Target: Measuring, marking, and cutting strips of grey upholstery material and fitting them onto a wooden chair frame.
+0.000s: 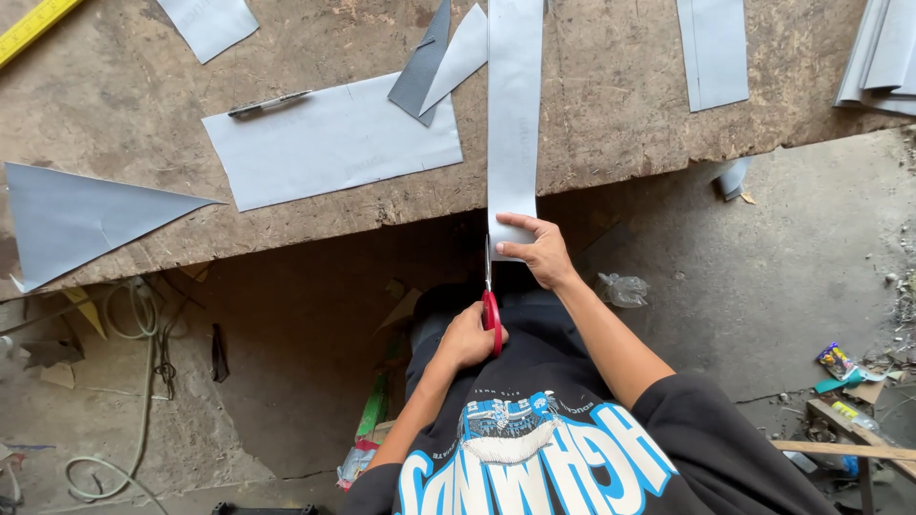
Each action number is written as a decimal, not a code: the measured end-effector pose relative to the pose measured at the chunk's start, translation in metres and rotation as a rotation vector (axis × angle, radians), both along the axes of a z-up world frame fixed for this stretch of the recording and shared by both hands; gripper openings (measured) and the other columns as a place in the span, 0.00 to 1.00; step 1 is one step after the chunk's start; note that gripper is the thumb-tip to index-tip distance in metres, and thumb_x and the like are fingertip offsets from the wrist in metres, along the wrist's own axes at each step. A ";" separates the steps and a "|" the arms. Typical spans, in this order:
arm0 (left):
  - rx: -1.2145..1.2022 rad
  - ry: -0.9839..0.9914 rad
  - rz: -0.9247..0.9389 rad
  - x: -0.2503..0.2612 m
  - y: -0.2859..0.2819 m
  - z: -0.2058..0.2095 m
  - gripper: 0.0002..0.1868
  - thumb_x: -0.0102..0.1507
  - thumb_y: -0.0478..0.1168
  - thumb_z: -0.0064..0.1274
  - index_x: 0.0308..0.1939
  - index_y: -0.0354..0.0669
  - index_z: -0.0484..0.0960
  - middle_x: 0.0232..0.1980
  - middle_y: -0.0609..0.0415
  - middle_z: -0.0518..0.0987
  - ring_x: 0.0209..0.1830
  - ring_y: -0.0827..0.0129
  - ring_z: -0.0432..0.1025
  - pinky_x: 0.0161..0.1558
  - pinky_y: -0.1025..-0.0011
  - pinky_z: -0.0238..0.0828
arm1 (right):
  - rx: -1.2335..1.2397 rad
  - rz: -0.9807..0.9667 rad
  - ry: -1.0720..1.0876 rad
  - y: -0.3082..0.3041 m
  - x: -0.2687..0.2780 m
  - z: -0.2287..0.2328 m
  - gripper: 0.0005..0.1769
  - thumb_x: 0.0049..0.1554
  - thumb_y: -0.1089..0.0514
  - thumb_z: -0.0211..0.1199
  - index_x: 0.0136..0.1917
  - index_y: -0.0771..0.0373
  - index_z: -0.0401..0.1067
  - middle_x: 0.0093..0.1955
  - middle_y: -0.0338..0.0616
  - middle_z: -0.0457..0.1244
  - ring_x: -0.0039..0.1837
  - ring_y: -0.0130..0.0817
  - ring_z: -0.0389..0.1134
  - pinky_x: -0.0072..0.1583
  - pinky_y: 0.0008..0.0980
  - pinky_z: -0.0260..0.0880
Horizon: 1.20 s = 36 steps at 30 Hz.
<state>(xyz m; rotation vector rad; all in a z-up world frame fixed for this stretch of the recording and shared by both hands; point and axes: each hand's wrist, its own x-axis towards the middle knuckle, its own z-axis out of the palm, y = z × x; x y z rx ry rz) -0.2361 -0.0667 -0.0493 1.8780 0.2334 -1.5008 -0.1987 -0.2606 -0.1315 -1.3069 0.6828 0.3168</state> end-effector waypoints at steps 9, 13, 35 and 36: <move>0.013 0.005 -0.010 -0.004 0.000 0.003 0.34 0.52 0.50 0.59 0.60 0.39 0.79 0.47 0.42 0.83 0.55 0.46 0.79 0.54 0.55 0.74 | -0.033 -0.002 0.017 0.003 -0.007 -0.003 0.36 0.39 0.67 0.84 0.63 0.56 0.82 0.51 0.48 0.72 0.52 0.29 0.72 0.54 0.31 0.77; 0.018 0.000 0.011 -0.003 0.000 0.003 0.33 0.51 0.49 0.59 0.59 0.39 0.80 0.46 0.42 0.83 0.54 0.46 0.79 0.53 0.56 0.74 | -0.046 0.013 0.017 0.004 -0.007 0.000 0.36 0.40 0.66 0.84 0.63 0.54 0.82 0.51 0.48 0.72 0.53 0.30 0.73 0.54 0.32 0.77; 0.032 -0.030 0.032 -0.003 0.005 0.005 0.21 0.54 0.44 0.59 0.50 0.41 0.85 0.40 0.44 0.85 0.50 0.48 0.81 0.50 0.58 0.76 | -0.075 0.000 -0.031 0.007 -0.015 -0.009 0.39 0.41 0.65 0.84 0.67 0.55 0.80 0.53 0.48 0.70 0.55 0.29 0.71 0.57 0.31 0.75; 0.034 -0.032 0.036 -0.003 0.004 0.007 0.22 0.54 0.43 0.59 0.51 0.39 0.84 0.41 0.43 0.85 0.50 0.47 0.80 0.50 0.57 0.76 | -0.073 0.004 -0.037 0.007 -0.016 -0.007 0.40 0.41 0.65 0.85 0.67 0.55 0.79 0.54 0.48 0.70 0.55 0.28 0.70 0.57 0.31 0.75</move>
